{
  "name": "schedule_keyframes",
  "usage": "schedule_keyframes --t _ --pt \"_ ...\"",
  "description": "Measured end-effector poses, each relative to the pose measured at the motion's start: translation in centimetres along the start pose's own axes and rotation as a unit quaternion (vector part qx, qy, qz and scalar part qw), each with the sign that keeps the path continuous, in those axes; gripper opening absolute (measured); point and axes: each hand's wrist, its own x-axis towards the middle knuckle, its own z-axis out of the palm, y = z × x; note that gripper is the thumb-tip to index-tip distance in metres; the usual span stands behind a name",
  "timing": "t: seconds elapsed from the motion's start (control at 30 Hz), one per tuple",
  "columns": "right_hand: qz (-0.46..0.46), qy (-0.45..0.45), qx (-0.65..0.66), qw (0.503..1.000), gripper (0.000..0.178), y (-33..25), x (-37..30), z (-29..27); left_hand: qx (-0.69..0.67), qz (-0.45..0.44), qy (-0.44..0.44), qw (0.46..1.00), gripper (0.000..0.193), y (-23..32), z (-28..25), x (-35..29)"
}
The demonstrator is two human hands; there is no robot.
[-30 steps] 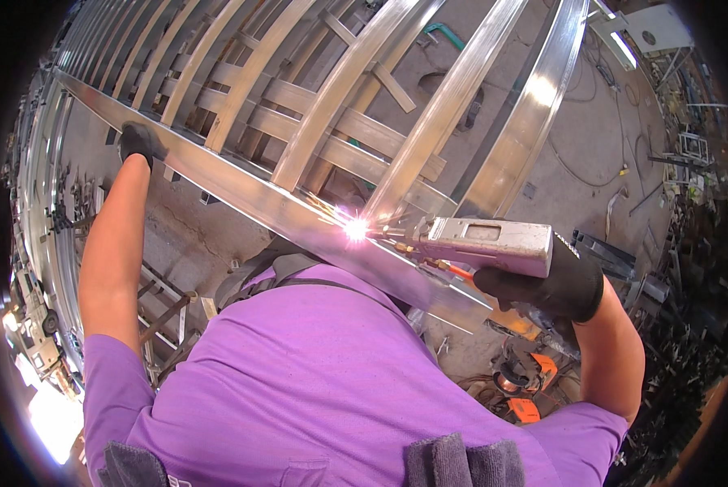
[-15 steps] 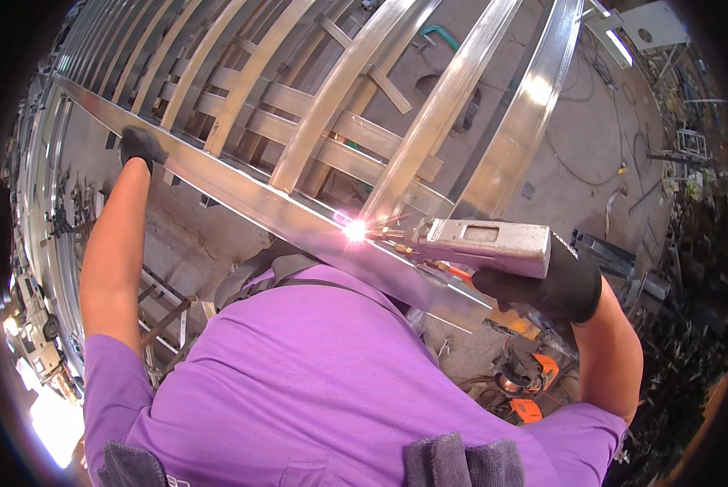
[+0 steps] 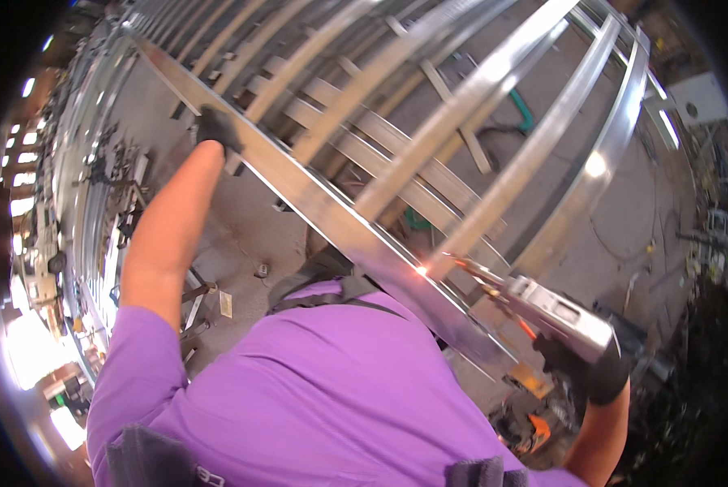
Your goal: The person positions a metal frame on a support stand and then uses a handheld welding torch to weld along the joints of the frame. The person moves along the frame, applying welds at multiple intersections while another worker welds nearby.
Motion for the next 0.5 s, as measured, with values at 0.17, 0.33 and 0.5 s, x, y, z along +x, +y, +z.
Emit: schedule_keyframes --t 0.17,0.33,0.5 --pt "-0.04 0.169 -0.006 0.985 0.026 1.3 -3.0 1.8 -0.821 -0.304 0.127 0.466 0.07 1.2 9.1 4.5" --pt "-0.029 0.307 0.083 0.948 0.028 2.6 -7.6 7.1 -0.848 -0.158 0.066 0.501 0.064 -0.3 3.9 -3.0" --pt "0.0 0.251 0.155 0.956 0.036 0.8 -9.0 14.3 -0.892 -0.175 0.19 0.37 0.047 1.4 8.3 -10.4"
